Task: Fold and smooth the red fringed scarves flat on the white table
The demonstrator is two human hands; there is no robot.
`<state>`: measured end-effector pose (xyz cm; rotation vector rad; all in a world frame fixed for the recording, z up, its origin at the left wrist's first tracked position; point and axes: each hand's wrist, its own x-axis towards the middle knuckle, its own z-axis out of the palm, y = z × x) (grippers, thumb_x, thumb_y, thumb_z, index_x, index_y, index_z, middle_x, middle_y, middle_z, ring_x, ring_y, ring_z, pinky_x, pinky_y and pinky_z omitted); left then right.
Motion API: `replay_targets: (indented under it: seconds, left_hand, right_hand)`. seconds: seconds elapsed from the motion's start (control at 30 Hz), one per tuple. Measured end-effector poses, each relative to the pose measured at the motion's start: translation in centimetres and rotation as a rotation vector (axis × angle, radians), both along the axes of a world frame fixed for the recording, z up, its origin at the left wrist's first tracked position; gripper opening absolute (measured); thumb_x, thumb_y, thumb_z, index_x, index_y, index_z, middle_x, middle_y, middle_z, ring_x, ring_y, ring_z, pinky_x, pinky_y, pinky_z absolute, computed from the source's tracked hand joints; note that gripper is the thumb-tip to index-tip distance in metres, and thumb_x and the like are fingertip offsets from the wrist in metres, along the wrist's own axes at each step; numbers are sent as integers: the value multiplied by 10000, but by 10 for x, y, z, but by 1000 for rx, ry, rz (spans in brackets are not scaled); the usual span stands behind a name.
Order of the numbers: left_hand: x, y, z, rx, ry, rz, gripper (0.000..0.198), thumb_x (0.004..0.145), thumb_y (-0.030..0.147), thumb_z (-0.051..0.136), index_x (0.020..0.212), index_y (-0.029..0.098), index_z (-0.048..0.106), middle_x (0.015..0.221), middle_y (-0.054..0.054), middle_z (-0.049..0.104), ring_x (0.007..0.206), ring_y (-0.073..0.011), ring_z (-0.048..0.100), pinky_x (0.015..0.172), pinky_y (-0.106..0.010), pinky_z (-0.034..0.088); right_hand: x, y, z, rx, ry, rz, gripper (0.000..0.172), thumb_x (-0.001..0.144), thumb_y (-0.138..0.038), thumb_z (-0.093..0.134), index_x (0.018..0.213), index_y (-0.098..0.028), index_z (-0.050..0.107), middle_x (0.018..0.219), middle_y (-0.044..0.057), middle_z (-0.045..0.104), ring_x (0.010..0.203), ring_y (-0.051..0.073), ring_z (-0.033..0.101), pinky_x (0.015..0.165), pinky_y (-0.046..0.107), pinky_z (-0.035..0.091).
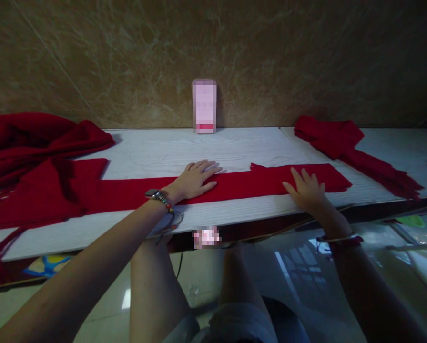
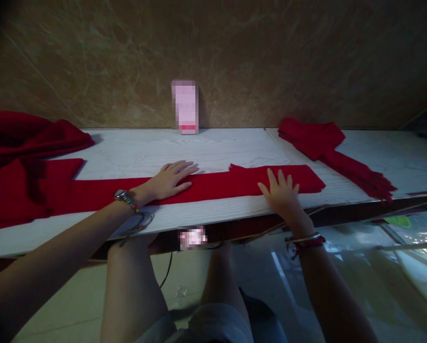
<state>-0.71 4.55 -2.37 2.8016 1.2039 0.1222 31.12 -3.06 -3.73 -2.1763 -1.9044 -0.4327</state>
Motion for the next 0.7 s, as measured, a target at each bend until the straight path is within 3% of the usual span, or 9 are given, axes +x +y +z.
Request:
replay_targets:
  seconds: [0.1,0.3,0.5,0.63,0.7]
  left_hand:
    - [0,-1,1,-5,24,10,493,939,414,346,1409,267,351,1510,-60,307,1380,-278,240,1092,-508,220]
    - [-3,-3,0,33,35,270,462,938,454,324,1352,293,452,1511,-75,303,1399,-320,186,1077,-609,146]
    - [-2,-2,2,-5,83,306,474,949,445,293,1383,294,409,1513,-81,296,1404,-317,172,1080,-611,129]
    - [-3,2,2,-37,83,301,485,946,439,296,1389,272,401,1505,-105,301,1398,-338,176,1065,-621,156]
    - [-3,6,3,-47,58,269,477,934,426,332,1365,251,438,1473,-117,351,1376,-331,234,1062,-577,220]
  right_hand:
    - [7,14,-7,-95,-28,-8,566,916,-425,323,1385,-120,408,1401,246,431,1260,454,384,913,678,352]
    - [-2,49,5,-220,-20,40,590,927,-457,258,1440,-172,318,1472,197,352,1311,413,339,976,636,322]
    - [-1,62,15,-310,4,51,608,921,-458,297,1451,-159,297,1496,199,304,1331,411,311,1014,618,287]
    - [-3,59,15,-213,-2,83,569,913,-415,351,1407,-134,382,1458,210,370,1316,419,333,995,648,290]
    - [-16,53,17,-91,-10,192,513,904,-370,386,1358,-140,454,1422,190,431,1311,393,355,1003,642,292]
